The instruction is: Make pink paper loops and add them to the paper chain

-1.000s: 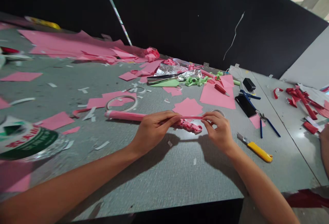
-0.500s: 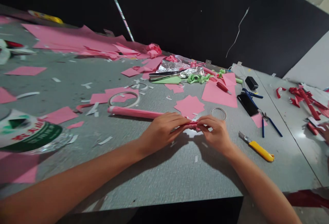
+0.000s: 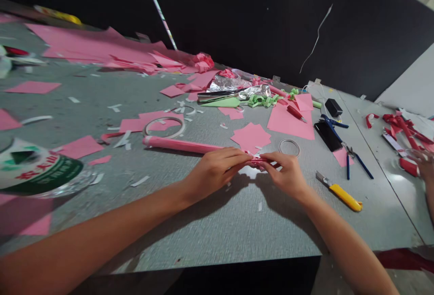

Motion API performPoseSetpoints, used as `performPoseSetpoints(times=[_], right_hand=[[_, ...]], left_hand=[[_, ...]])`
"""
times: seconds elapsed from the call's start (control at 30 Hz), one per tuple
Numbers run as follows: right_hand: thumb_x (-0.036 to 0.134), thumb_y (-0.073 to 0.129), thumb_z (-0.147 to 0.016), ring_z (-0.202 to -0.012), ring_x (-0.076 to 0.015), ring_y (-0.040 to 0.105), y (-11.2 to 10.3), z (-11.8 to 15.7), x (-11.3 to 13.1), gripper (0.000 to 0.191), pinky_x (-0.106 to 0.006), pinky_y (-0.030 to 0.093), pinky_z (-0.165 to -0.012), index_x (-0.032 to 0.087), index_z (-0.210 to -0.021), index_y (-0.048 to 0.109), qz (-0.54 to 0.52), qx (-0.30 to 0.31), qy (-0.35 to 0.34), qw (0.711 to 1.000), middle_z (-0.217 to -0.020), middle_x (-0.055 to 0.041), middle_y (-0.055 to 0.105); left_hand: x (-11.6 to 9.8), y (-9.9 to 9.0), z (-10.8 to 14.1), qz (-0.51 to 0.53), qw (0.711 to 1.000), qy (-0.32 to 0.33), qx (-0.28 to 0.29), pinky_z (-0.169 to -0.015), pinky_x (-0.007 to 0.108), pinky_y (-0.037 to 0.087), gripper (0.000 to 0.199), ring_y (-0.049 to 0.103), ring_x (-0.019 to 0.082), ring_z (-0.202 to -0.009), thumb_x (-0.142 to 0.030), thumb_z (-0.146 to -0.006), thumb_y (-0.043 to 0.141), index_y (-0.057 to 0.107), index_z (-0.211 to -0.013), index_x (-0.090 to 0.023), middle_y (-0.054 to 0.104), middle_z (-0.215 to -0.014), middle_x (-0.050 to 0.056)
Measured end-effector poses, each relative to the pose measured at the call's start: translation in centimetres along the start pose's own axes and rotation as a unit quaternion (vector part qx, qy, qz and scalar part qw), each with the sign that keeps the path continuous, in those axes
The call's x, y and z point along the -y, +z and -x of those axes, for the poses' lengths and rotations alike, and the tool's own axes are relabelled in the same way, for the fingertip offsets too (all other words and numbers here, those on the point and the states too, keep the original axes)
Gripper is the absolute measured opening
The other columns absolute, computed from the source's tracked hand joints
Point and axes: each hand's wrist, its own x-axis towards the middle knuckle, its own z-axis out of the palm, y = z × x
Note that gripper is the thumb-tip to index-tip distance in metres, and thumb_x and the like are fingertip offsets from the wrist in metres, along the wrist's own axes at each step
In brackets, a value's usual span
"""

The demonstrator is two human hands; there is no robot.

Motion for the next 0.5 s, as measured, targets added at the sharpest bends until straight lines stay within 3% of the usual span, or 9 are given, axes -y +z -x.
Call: performPoseSetpoints(times=[0.27, 0.5], right_hand=[[0.022, 0.069, -0.098, -0.075, -0.0206, 0.077, 0.06, -0.02, 0.34, 0.017, -0.033, 0.061, -0.072, 0.023, -0.099, 0.086, 0.0, 0.02, 0.0, 1.0, -0.087, -0.0055, 0.085], [0.021, 0.065, -0.099, -0.075, -0.0207, 0.077, -0.13, -0.1, 0.63, 0.02, -0.035, 0.06, -0.073, 0.022, -0.094, 0.084, 0.011, 0.016, -0.001, 1.0, -0.085, -0.0059, 0.084]], left_hand=[[-0.09, 0.34, 0.32, 0.001, 1.0, -0.005, 0.016, -0.079, 0.034, 0.058, 0.023, 0.073, 0.023, -0.088, -0.015, -0.11, 0.051, 0.074, -0.108, -0.014, 0.079, -0.098, 0.009], [0.18, 0.41, 0.3, 0.022, 0.997, -0.048, 0.051, -0.082, 0.036, 0.06, 0.031, 0.077, 0.024, -0.091, -0.028, -0.114, 0.048, 0.075, -0.113, -0.014, 0.082, -0.103, 0.011]])
